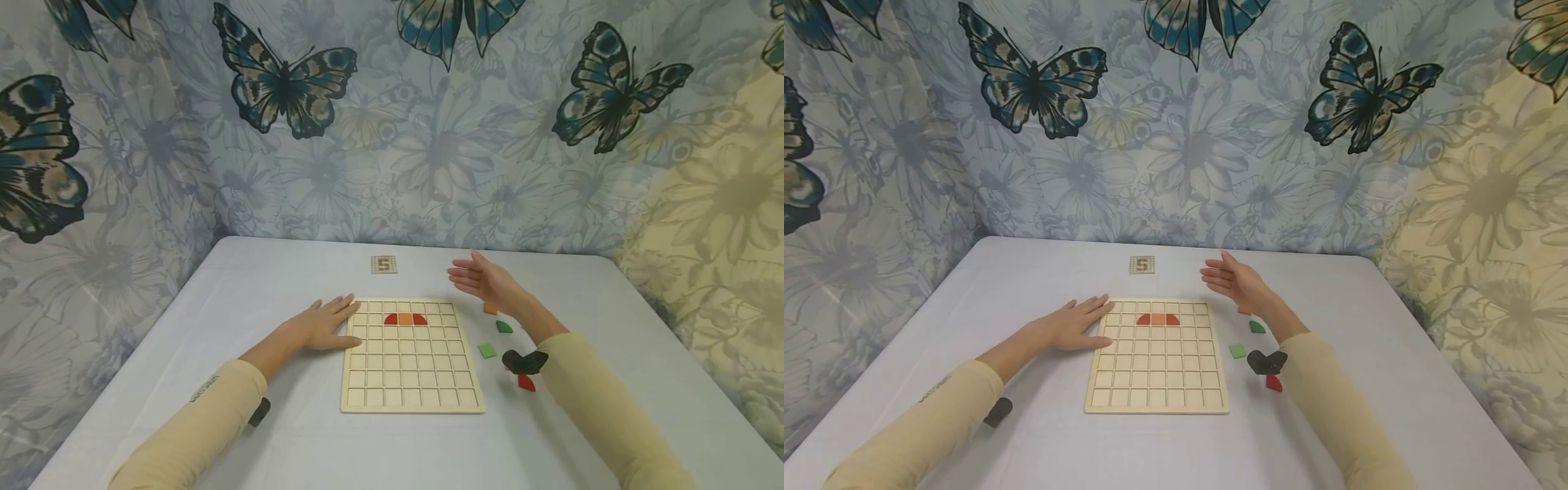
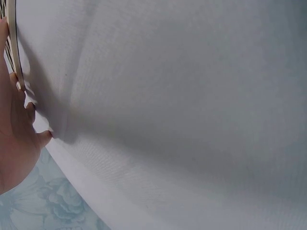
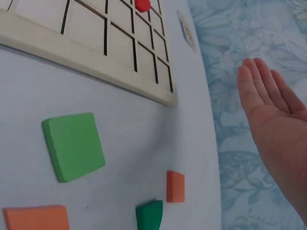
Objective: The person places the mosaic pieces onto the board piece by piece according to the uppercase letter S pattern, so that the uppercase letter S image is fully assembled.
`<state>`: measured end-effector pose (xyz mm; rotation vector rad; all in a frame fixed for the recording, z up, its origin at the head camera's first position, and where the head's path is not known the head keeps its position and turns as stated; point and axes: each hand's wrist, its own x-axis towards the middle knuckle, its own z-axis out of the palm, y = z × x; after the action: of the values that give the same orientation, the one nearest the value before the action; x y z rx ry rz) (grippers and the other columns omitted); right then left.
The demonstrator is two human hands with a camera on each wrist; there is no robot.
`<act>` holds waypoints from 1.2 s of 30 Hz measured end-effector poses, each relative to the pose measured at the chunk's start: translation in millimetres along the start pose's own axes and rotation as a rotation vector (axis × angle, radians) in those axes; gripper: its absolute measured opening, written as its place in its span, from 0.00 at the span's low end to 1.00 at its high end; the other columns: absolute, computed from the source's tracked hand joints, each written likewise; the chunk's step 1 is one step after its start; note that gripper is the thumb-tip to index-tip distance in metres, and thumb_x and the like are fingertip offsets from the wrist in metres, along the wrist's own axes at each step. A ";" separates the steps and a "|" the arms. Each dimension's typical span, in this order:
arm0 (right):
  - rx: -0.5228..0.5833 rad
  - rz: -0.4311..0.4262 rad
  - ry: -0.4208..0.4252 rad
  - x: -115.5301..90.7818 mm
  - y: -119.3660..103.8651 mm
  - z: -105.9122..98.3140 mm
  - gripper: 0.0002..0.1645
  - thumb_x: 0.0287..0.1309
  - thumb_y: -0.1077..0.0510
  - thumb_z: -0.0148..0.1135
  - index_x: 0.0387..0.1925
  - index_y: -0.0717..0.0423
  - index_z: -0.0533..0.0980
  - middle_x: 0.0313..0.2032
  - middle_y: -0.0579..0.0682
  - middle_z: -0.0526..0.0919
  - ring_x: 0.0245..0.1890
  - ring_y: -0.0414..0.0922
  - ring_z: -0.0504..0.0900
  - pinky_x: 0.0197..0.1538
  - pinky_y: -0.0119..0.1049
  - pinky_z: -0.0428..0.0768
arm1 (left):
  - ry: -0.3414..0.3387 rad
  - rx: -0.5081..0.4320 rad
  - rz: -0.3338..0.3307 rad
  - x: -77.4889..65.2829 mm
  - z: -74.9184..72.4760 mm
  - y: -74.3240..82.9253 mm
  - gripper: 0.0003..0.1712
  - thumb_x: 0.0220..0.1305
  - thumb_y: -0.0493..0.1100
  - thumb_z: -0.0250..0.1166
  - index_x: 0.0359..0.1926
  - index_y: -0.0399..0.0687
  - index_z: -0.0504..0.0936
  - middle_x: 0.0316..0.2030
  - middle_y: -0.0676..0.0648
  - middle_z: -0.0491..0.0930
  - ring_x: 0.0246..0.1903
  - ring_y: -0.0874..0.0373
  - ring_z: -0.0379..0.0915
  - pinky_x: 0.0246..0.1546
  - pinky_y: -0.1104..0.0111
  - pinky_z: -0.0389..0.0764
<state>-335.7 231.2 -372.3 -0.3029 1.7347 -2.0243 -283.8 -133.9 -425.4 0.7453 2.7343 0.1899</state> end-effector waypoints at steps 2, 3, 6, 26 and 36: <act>0.012 0.013 0.010 -4.1 0.8 -3.2 0.39 0.75 0.44 0.32 0.71 0.71 0.46 0.69 0.72 0.48 0.67 0.57 0.60 0.63 0.40 0.66 | 0.000 0.000 0.000 0.4 0.2 0.1 0.51 0.62 0.75 0.45 0.76 0.53 0.44 0.74 0.48 0.38 0.72 0.51 0.35 0.67 0.46 0.40; 0.015 0.019 0.013 -6.2 1.4 -4.9 0.40 0.75 0.43 0.32 0.71 0.71 0.46 0.69 0.72 0.48 0.67 0.58 0.58 0.63 0.40 0.66 | 0.000 0.000 -0.001 0.5 0.3 0.1 0.52 0.62 0.75 0.45 0.76 0.53 0.44 0.74 0.48 0.38 0.72 0.51 0.35 0.67 0.46 0.40; 0.010 0.035 0.024 -11.9 4.4 -9.5 0.41 0.75 0.42 0.32 0.71 0.71 0.45 0.69 0.71 0.49 0.67 0.59 0.55 0.63 0.40 0.66 | -0.002 0.003 -0.002 1.0 0.7 0.1 0.52 0.61 0.76 0.45 0.76 0.54 0.44 0.74 0.49 0.38 0.72 0.51 0.34 0.67 0.46 0.41; -0.054 0.094 0.056 -43.4 31.7 -29.7 0.43 0.74 0.41 0.35 0.70 0.74 0.47 0.68 0.72 0.52 0.66 0.57 0.61 0.63 0.40 0.65 | 0.009 0.005 0.001 -0.5 0.5 1.2 0.52 0.61 0.76 0.45 0.76 0.53 0.45 0.74 0.48 0.39 0.72 0.50 0.36 0.67 0.46 0.41; -0.111 0.099 0.097 -54.6 40.7 -31.6 0.42 0.74 0.42 0.37 0.68 0.76 0.51 0.65 0.70 0.60 0.61 0.52 0.71 0.60 0.41 0.68 | -0.006 -0.003 -0.008 -2.3 -2.7 3.7 0.51 0.62 0.74 0.46 0.76 0.52 0.44 0.74 0.48 0.38 0.72 0.50 0.35 0.67 0.46 0.41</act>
<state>-294.3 280.4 -411.1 -0.1524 1.8864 -1.9051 -281.0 -132.0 -421.6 0.7333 2.7301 0.1890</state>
